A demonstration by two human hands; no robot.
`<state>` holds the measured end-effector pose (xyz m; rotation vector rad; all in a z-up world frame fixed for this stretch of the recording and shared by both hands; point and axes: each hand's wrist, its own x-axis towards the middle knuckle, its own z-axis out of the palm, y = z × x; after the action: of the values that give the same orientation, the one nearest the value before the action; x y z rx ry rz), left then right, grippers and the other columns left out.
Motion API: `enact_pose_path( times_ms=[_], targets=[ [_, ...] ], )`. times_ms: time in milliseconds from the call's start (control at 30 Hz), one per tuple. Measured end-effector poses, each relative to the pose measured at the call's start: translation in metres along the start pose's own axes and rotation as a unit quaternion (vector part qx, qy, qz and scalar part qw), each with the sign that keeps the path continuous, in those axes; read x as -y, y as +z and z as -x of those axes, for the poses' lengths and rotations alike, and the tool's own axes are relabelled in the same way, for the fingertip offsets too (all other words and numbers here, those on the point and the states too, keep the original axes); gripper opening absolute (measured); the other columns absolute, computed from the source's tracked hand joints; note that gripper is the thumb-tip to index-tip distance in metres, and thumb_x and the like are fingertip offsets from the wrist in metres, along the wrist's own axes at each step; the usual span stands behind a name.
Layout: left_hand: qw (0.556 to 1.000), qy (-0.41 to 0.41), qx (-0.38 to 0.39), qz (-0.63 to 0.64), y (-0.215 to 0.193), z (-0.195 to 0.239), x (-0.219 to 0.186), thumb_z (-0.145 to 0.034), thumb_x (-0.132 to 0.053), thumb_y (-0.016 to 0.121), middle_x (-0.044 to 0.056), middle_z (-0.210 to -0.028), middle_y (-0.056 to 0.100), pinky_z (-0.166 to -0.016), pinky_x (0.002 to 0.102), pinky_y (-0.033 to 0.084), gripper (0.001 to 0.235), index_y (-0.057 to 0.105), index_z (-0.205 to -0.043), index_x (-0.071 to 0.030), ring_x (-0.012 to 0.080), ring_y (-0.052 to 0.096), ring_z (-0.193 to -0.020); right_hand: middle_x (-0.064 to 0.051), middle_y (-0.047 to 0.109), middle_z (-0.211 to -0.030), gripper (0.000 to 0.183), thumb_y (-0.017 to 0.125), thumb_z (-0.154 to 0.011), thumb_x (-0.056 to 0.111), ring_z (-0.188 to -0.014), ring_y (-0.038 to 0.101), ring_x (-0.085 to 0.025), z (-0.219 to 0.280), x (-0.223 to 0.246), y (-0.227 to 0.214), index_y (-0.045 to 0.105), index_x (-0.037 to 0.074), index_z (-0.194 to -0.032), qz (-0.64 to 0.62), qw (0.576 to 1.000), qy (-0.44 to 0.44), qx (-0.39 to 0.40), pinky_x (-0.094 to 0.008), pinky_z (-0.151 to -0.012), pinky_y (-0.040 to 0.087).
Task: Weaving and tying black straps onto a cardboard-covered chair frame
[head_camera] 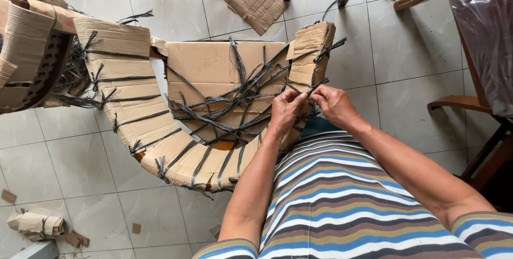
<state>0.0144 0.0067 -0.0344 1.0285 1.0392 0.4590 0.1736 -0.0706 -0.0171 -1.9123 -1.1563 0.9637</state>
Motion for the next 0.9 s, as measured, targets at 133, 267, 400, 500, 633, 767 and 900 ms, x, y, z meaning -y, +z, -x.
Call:
enact_pose_path(
  times_ms=[133, 267, 400, 500, 633, 767, 900],
  targets=[
    [0.999, 0.006, 0.010, -0.047, -0.009, -0.022, 0.030, -0.092, -0.025, 0.079, 0.005, -0.076, 0.077, -0.068, 0.024, 0.052, 0.015, 0.079, -0.099, -0.011, 0.0088, 0.068, -0.073, -0.010, 0.070, -0.081, 0.005, 0.073, -0.097, 0.018, -0.081, 0.071, -0.029, 0.000, 0.006, 0.004, 0.073, 0.014, -0.097, 0.045, 0.996, -0.073, 0.006, -0.038, -0.072, 0.057],
    [0.994, 0.003, 0.022, -0.106, -0.012, -0.028, 0.033, -0.097, -0.029, 0.073, 0.000, -0.075, 0.077, -0.072, 0.027, 0.053, 0.014, 0.078, -0.098, -0.016, 0.0081, 0.069, -0.076, -0.015, 0.072, -0.091, 0.011, 0.073, -0.096, 0.017, -0.090, 0.072, -0.036, -0.001, 0.011, 0.004, 0.071, 0.010, -0.104, 0.043, 0.995, -0.089, 0.009, -0.044, -0.078, 0.057],
    [0.994, 0.000, 0.005, -0.111, -0.011, -0.028, 0.037, -0.097, -0.030, 0.072, 0.000, -0.073, 0.076, -0.072, 0.026, 0.053, 0.014, 0.077, -0.097, -0.017, 0.0087, 0.070, -0.074, -0.010, 0.071, -0.086, 0.005, 0.074, -0.096, 0.017, -0.088, 0.072, -0.032, -0.001, 0.000, 0.012, 0.072, 0.013, -0.098, 0.055, 0.995, -0.083, -0.004, -0.041, -0.076, 0.057],
    [0.989, 0.011, -0.007, -0.145, -0.003, 0.001, -0.018, -0.099, -0.026, 0.066, 0.002, -0.076, 0.076, -0.078, 0.034, 0.056, 0.020, 0.066, -0.115, -0.015, 0.0179, 0.073, -0.081, -0.010, 0.070, -0.085, 0.006, 0.076, -0.091, 0.014, -0.088, 0.071, -0.032, 0.001, 0.004, 0.013, 0.073, 0.014, -0.096, 0.039, 0.996, -0.072, -0.035, -0.040, -0.076, 0.056],
    [0.978, 0.046, -0.008, -0.201, 0.000, 0.007, -0.020, -0.097, -0.019, 0.063, 0.006, -0.081, 0.076, -0.080, 0.041, 0.057, 0.027, 0.054, -0.122, -0.013, 0.0253, 0.073, -0.083, -0.011, 0.070, -0.084, 0.010, 0.076, -0.090, 0.013, -0.087, 0.072, -0.032, 0.000, 0.009, 0.015, 0.073, 0.015, -0.098, 0.033, 0.996, -0.067, -0.049, -0.042, -0.075, 0.057],
    [0.966, 0.084, -0.002, -0.243, 0.006, 0.014, -0.021, -0.085, -0.012, 0.069, 0.009, -0.088, 0.077, -0.081, 0.046, 0.058, 0.046, 0.043, -0.123, -0.012, 0.0320, 0.074, -0.089, -0.010, 0.072, -0.086, 0.012, 0.072, -0.090, 0.004, -0.088, 0.072, -0.032, 0.002, 0.019, 0.012, 0.073, 0.014, -0.098, 0.035, 0.994, -0.087, -0.052, -0.040, -0.076, 0.057],
    [0.962, 0.084, -0.018, -0.258, 0.006, 0.015, -0.017, -0.084, -0.010, 0.069, 0.011, -0.093, 0.076, -0.082, 0.049, 0.060, 0.045, 0.043, -0.121, -0.013, 0.0370, 0.074, -0.094, -0.014, 0.070, -0.090, 0.014, 0.066, -0.093, 0.001, -0.090, 0.071, -0.035, 0.007, 0.029, 0.006, 0.074, 0.009, -0.102, 0.084, 0.984, -0.156, -0.034, -0.042, -0.078, 0.058]
  ],
)
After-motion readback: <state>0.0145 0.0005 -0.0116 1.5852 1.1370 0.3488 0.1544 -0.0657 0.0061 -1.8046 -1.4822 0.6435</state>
